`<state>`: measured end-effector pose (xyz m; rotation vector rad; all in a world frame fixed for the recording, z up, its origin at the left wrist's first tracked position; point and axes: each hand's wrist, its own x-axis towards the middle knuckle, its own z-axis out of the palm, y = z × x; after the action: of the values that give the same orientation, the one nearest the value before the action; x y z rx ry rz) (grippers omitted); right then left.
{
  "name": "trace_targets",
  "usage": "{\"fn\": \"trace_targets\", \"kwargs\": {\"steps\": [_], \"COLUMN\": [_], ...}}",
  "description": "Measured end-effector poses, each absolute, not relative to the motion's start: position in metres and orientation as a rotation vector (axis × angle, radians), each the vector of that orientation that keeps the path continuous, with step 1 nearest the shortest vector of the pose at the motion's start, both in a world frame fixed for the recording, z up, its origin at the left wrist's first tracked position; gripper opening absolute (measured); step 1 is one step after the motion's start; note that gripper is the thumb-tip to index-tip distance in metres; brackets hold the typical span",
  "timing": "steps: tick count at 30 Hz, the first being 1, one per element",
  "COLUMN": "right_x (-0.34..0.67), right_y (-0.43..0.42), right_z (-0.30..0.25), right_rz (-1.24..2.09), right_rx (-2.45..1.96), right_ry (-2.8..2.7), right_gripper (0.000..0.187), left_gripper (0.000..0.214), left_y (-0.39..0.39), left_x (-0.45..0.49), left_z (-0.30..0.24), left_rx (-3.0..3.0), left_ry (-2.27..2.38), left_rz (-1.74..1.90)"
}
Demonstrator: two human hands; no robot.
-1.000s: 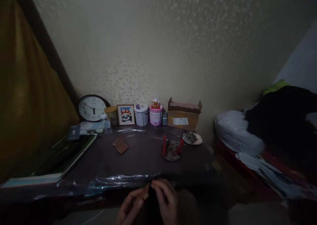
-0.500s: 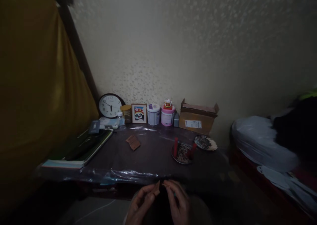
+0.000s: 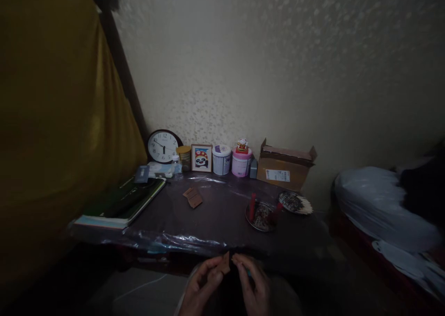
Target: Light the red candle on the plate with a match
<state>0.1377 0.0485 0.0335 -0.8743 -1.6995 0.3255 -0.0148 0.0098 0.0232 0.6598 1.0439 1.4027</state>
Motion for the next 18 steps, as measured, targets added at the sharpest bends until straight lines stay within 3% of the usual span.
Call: {"fn": "trace_targets", "kwargs": {"steps": [18], "right_x": [0.1371], "right_y": [0.0459], "right_z": [0.0407], "right_rz": [0.333], "right_rx": [-0.914], "right_ry": [-1.651], "right_gripper": [0.014], "left_gripper": [0.037], "left_y": [0.0084], "left_x": [-0.0139], "left_z": [0.0234], "left_rx": [0.625], "left_ry": [0.966], "left_rz": [1.406]}}
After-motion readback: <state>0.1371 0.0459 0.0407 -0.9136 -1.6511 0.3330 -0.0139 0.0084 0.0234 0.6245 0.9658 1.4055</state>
